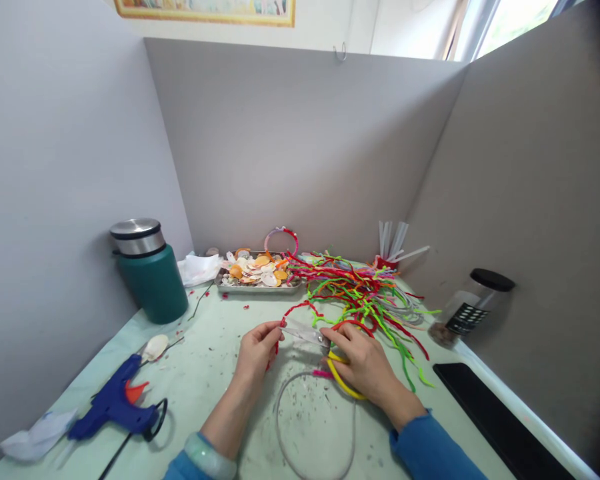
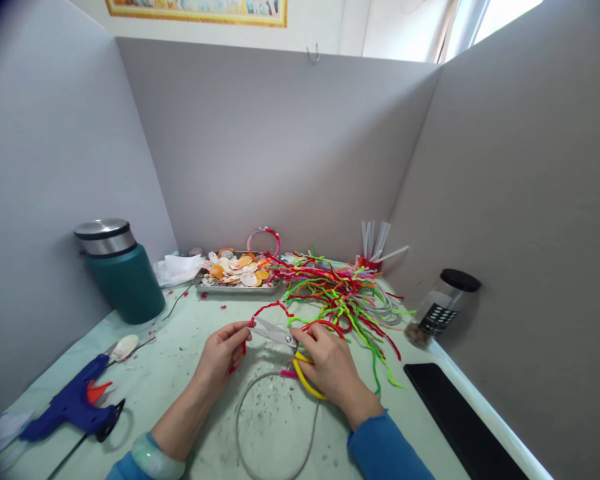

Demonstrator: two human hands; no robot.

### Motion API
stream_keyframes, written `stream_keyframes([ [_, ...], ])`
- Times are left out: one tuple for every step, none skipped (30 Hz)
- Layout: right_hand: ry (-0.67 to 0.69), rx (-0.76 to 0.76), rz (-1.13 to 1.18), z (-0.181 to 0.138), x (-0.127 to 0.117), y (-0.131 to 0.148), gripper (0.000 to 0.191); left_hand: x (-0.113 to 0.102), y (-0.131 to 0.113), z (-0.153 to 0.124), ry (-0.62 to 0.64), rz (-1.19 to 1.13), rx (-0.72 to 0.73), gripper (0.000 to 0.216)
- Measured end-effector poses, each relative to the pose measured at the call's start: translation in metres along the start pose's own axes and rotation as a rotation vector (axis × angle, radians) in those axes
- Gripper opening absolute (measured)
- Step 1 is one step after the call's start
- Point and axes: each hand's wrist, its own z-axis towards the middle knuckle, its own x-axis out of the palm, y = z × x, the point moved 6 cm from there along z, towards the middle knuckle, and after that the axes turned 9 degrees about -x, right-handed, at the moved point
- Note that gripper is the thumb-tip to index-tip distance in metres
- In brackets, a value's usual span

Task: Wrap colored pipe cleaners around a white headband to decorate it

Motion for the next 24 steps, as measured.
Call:
stream_keyframes([
  [0.012,-0.003,-0.020,-0.0005,0.0006,-0.0004,0.044,0.0005,0.0008,-0.0001,0.010,-0.007,-0.011,0.030],
  [0.022,-0.006,-0.037,-0.0009,0.0012,-0.0007,0.044,0.0009,0.0013,-0.0002,0.017,-0.015,-0.018,0.031],
  [0.029,-0.008,-0.052,-0.0014,0.0017,-0.0011,0.045,0.0011,0.0017,-0.0003,0.022,-0.024,-0.020,0.032],
  [0.035,-0.010,-0.064,-0.0018,0.0021,-0.0014,0.046,0.0011,0.0018,-0.0003,0.024,-0.031,-0.019,0.032],
  [0.039,-0.011,-0.072,-0.0021,0.0025,-0.0017,0.046,0.0009,0.0020,-0.0003,0.024,-0.038,-0.018,0.031],
  [0.043,-0.012,-0.078,-0.0022,0.0028,-0.0019,0.047,0.0006,0.0023,-0.0001,0.022,-0.048,-0.020,0.031],
  [0.046,-0.013,-0.082,-0.0023,0.0032,-0.0019,0.047,0.0004,0.0026,0.0001,0.022,-0.058,-0.024,0.032],
  [0.047,-0.015,-0.082,-0.0022,0.0036,-0.0018,0.046,0.0000,0.0031,0.0005,0.020,-0.071,-0.031,0.033],
  [0.043,-0.015,-0.078,-0.0021,0.0037,-0.0016,0.046,-0.0002,0.0038,0.0009,0.019,-0.083,-0.041,0.034],
  [0.037,-0.016,-0.069,-0.0020,0.0038,-0.0013,0.045,-0.0004,0.0043,0.0013,0.019,-0.094,-0.048,0.035],
  [0.029,-0.017,-0.058,-0.0018,0.0038,-0.0010,0.045,-0.0005,0.0046,0.0017,0.021,-0.102,-0.051,0.035],
  [0.021,-0.017,-0.044,-0.0017,0.0039,-0.0008,0.044,-0.0005,0.0048,0.0021,0.023,-0.108,-0.052,0.035],
  [0.015,-0.017,-0.029,-0.0017,0.0040,-0.0006,0.043,-0.0005,0.0050,0.0025,0.025,-0.113,-0.054,0.035],
  [0.011,-0.018,-0.017,-0.0017,0.0043,-0.0004,0.042,-0.0003,0.0051,0.0028,0.028,-0.117,-0.053,0.035],
  [0.009,-0.019,-0.007,-0.0018,0.0045,-0.0003,0.042,0.0000,0.0050,0.0031,0.031,-0.121,-0.052,0.034],
  [0.008,-0.021,-0.001,-0.0019,0.0048,-0.0001,0.041,0.0001,0.0050,0.0033,0.031,-0.127,-0.052,0.034],
  [0.006,-0.023,0.002,-0.0021,0.0049,0.0001,0.041,0.0004,0.0049,0.0034,0.032,-0.134,-0.053,0.034],
  [0.004,-0.024,0.002,-0.0023,0.0050,0.0002,0.041,0.0006,0.0048,0.0034,0.032,-0.141,-0.054,0.034],
  [0.003,-0.026,0.001,-0.0024,0.0049,0.0004,0.041,0.0009,0.0046,0.0034,0.032,-0.149,-0.053,0.033],
  [0.004,-0.028,-0.002,-0.0026,0.0049,0.0007,0.041,0.0010,0.0044,0.0032,0.031,-0.155,-0.052,0.033],
  [0.007,-0.030,-0.007,-0.0027,0.0050,0.0010,0.041,0.0011,0.0043,0.0031,0.028,-0.158,-0.051,0.033],
  [0.010,-0.031,-0.013,-0.0028,0.0050,0.0013,0.041,0.0010,0.0042,0.0029,0.025,-0.159,-0.049,0.033],
  [0.014,-0.031,-0.021,-0.0028,0.0051,0.0014,0.041,0.0009,0.0041,0.0026,0.022,-0.157,-0.048,0.033],
  [0.016,-0.030,-0.030,-0.0028,0.0051,0.0014,0.041,0.0008,0.0040,0.0024,0.018,-0.153,-0.046,0.034],
])
